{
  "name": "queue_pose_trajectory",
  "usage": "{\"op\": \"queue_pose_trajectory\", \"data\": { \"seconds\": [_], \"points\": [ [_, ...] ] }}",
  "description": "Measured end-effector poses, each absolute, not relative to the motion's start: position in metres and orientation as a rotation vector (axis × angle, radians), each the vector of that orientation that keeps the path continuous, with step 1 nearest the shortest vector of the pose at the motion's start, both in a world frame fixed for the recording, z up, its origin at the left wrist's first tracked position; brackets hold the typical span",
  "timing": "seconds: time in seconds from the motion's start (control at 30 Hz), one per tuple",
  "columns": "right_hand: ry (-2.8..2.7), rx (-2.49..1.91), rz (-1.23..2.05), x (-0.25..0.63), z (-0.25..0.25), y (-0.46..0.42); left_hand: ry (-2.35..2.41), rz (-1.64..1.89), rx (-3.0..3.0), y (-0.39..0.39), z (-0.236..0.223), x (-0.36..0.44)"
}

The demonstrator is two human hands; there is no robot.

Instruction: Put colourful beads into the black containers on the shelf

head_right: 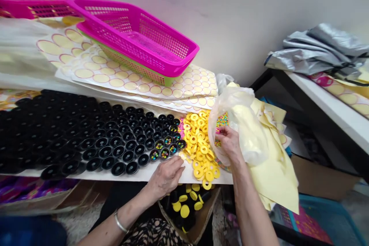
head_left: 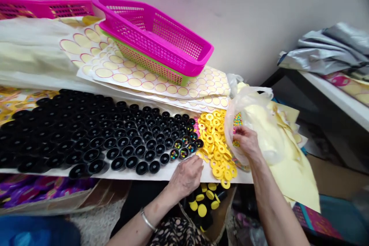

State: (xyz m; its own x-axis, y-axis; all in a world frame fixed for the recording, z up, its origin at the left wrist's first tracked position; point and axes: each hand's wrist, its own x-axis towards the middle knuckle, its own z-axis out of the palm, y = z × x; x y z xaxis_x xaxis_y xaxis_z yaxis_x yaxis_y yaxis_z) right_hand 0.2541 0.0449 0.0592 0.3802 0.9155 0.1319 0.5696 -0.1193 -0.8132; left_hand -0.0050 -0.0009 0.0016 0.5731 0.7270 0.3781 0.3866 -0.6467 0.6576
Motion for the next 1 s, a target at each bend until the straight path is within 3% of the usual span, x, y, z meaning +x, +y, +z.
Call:
{"op": "queue_pose_trajectory", "data": {
  "seconds": [0.27,0.5,1.0],
  "points": [
    [-0.993,-1.407,0.656,0.233,0.087,0.015,0.891,0.868,2.279,0.000,0.001,-0.002],
    [-1.446,-1.438,0.708,0.164,0.102,0.027,0.892,0.866,2.311,-0.005,0.002,-0.003],
    [-2.775,-1.666,-0.231,0.089,0.103,0.081,0.890,0.837,2.288,-0.005,0.001,-0.003]
  ]
}}
